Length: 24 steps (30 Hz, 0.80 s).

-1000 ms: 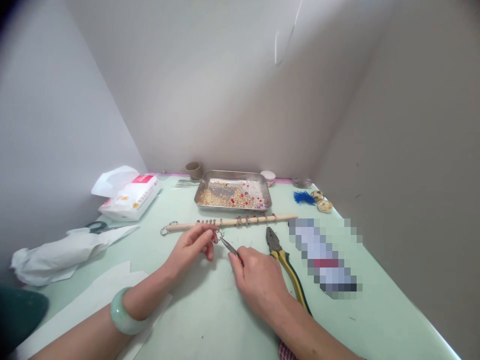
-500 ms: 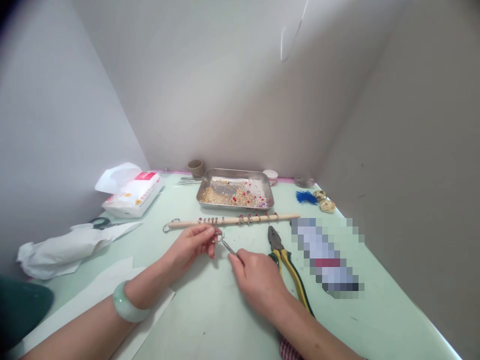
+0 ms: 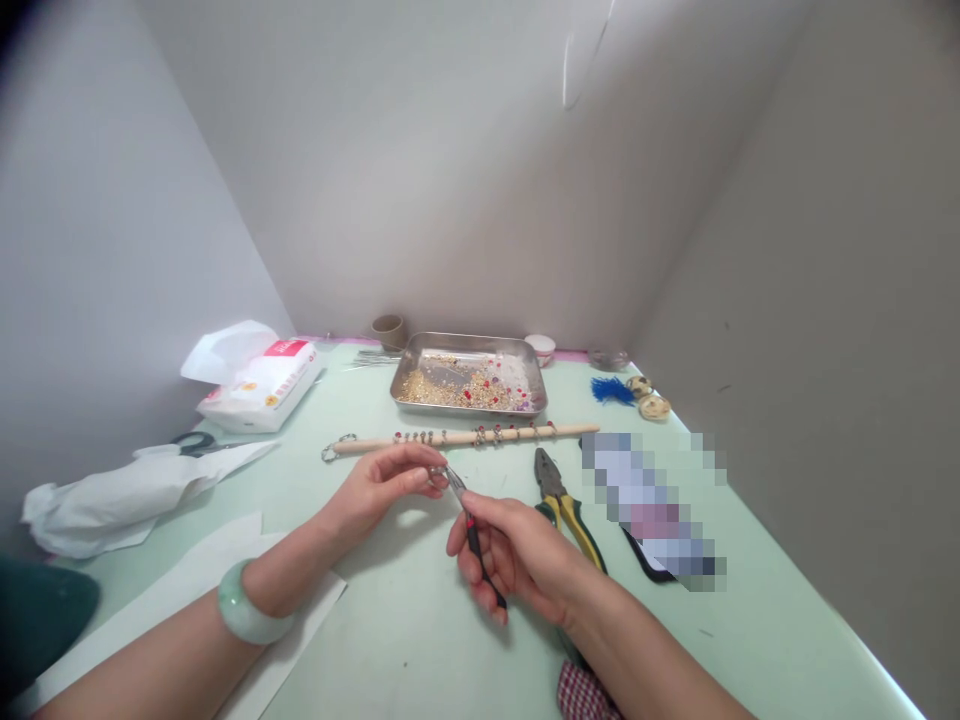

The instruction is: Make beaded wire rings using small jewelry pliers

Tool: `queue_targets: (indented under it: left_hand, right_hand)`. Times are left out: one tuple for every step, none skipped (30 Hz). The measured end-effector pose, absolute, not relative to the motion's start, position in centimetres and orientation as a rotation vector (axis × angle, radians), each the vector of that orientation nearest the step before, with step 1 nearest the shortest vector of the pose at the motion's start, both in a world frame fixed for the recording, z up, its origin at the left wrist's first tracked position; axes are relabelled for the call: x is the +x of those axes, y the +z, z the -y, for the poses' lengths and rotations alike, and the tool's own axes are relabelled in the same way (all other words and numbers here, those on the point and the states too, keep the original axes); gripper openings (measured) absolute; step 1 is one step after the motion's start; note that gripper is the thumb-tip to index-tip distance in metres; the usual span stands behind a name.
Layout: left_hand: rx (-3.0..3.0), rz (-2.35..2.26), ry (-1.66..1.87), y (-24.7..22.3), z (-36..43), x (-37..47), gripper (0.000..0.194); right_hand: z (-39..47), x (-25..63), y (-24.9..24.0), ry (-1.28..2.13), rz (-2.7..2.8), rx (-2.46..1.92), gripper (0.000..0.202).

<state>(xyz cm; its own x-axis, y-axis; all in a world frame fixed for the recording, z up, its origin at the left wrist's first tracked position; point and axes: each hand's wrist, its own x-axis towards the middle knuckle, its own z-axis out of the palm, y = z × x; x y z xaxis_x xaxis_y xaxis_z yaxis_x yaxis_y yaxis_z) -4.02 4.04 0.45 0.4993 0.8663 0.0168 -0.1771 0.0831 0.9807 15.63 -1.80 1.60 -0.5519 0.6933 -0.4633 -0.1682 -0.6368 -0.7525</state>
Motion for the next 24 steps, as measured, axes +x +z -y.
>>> queue_targets:
  left_hand:
    - [1.242,-0.712,0.881,0.5,-4.0,-4.0,0.023]
    - [1.237,-0.720,0.880,0.5,-4.0,-3.9,0.022]
    - [1.233,-0.727,0.878,0.5,-4.0,-3.8,0.021]
    - [1.230,-0.729,0.878,0.5,-4.0,-3.8,0.021]
    - [1.230,-0.729,0.878,0.5,-3.9,-3.7,0.021]
    - [1.232,-0.727,0.877,0.5,-3.9,-3.7,0.022]
    - [1.234,-0.728,0.877,0.5,-3.8,-3.7,0.023]
    - [1.238,-0.733,0.878,0.4,-3.8,-3.7,0.023]
    - [1.245,-0.739,0.879,0.4,-3.7,-3.7,0.023]
    - [1.252,-0.744,0.880,0.4,-3.7,-3.6,0.023]
    - [1.258,-0.745,0.882,0.3,-3.7,-3.6,0.022]
    - [1.260,-0.743,0.886,0.3,-3.7,-3.6,0.022]
    - [1.258,-0.742,0.890,0.3,-3.6,-3.6,0.022]
    - [1.251,-0.740,0.896,0.3,-3.6,-3.6,0.021]
    - [1.239,-0.738,0.902,0.3,-3.6,-3.6,0.021]
    - [1.223,-0.738,0.907,0.3,-3.5,-3.6,0.021]
    - [1.204,-0.738,0.910,0.3,-3.5,-3.6,0.021]
    - [1.185,-0.736,0.909,0.3,-3.5,-3.5,0.021]
    - [1.166,-0.733,0.905,0.3,-3.4,-3.5,0.022]
    - [1.149,-0.730,0.897,0.4,-3.4,-3.5,0.022]
    - [1.133,-0.727,0.888,0.4,-3.3,-3.4,0.023]
    - [1.122,-0.724,0.880,0.4,-3.3,-3.4,0.023]
    - [1.113,-0.721,0.874,0.4,-3.2,-3.3,0.024]
    - [1.106,-0.724,0.873,0.4,-3.1,-3.2,0.024]
  right_hand:
    - [1.7,15.7,1.6,2.196,0.897,-1.064,0.043]
    - [1.7,15.7,1.6,2.184,0.899,-1.068,0.043]
    - [1.6,15.7,1.7,2.167,0.911,-1.075,0.043]
    - [1.6,15.6,1.7,2.145,0.933,-1.085,0.043]
    - [1.6,15.5,1.6,2.113,0.963,-1.104,0.044]
    - [1.7,15.3,1.6,2.065,1.004,-1.135,0.044]
    - [1.8,15.2,1.5,1.999,1.056,-1.178,0.044]
    - [1.9,15.0,1.5,1.911,1.117,-1.235,0.044]
    - [2.0,14.8,1.4,1.812,1.180,-1.296,0.043]
    - [2.1,14.6,1.2,1.716,1.237,-1.353,0.042]
    - [2.2,14.5,1.1,1.639,1.285,-1.398,0.041]
    - [2.2,14.4,1.0,1.589,1.322,-1.426,0.041]
    - [2.3,14.3,0.9,1.560,1.351,-1.439,0.041]
    - [2.4,14.3,0.8,1.543,1.378,-1.441,0.041]
    - [2.4,14.3,0.8,1.530,1.406,-1.436,0.041]
    - [2.4,14.3,0.8,1.511,1.436,-1.433,0.041]
    - [2.5,14.3,0.8,1.485,1.472,-1.430,0.041]
    - [2.5,14.3,0.8,1.446,1.517,-1.432,0.041]
    - [2.6,14.3,0.9,1.390,1.572,-1.442,0.041]
    - [2.6,14.3,1.0,1.312,1.639,-1.465,0.041]
    - [2.6,14.3,1.2,1.204,1.714,-1.502,0.041]
    - [2.7,14.3,1.3,1.066,1.792,-1.553,0.041]
    - [2.7,14.3,1.4,0.914,1.865,-1.607,0.040]
    - [2.7,14.3,1.5,0.771,1.924,-1.658,0.040]
